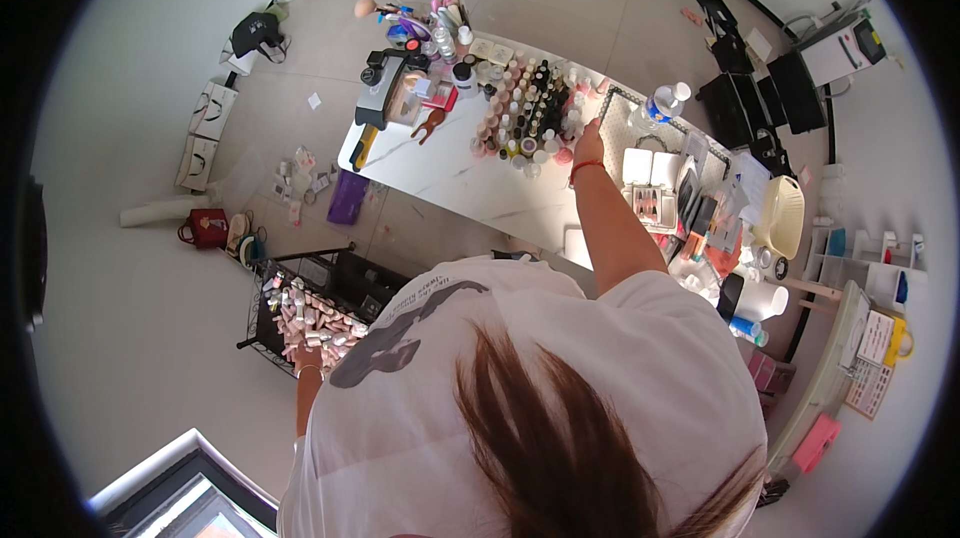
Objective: The person organizes nail polish bottles on a white table, picking them up one by one and placing them into a black wire rack. The person handles various bottles, including yellow and pink ones, moving them from the table surface to the rack.
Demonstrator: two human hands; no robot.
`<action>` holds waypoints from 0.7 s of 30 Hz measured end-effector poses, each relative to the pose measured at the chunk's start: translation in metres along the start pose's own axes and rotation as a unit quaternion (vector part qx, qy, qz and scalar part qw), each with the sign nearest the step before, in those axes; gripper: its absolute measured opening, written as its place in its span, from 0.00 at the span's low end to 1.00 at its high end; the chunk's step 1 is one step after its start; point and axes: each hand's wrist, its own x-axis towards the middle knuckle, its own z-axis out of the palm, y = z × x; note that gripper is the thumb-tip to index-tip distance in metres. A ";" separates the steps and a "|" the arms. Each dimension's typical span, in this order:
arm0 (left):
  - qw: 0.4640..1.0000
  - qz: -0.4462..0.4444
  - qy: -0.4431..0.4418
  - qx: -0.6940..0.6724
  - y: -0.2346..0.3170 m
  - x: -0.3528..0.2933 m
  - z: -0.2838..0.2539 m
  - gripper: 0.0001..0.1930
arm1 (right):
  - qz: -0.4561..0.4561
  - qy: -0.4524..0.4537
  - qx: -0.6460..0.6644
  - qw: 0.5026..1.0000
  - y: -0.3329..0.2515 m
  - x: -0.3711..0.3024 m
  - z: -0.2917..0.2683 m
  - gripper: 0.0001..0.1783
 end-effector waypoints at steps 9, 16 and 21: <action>1.000 0.011 -0.020 0.007 -0.023 0.005 0.004 0.36 | 0.027 -0.023 0.116 0.993 0.009 -0.032 0.018 0.40; 0.999 0.006 -0.044 -0.031 -0.031 -0.002 0.006 0.35 | 0.019 -0.015 0.139 0.990 0.027 -0.019 0.021 0.37; 0.998 0.018 -0.046 -0.031 -0.049 0.016 0.024 0.38 | -0.029 -0.003 0.168 0.985 0.055 0.023 0.007 0.28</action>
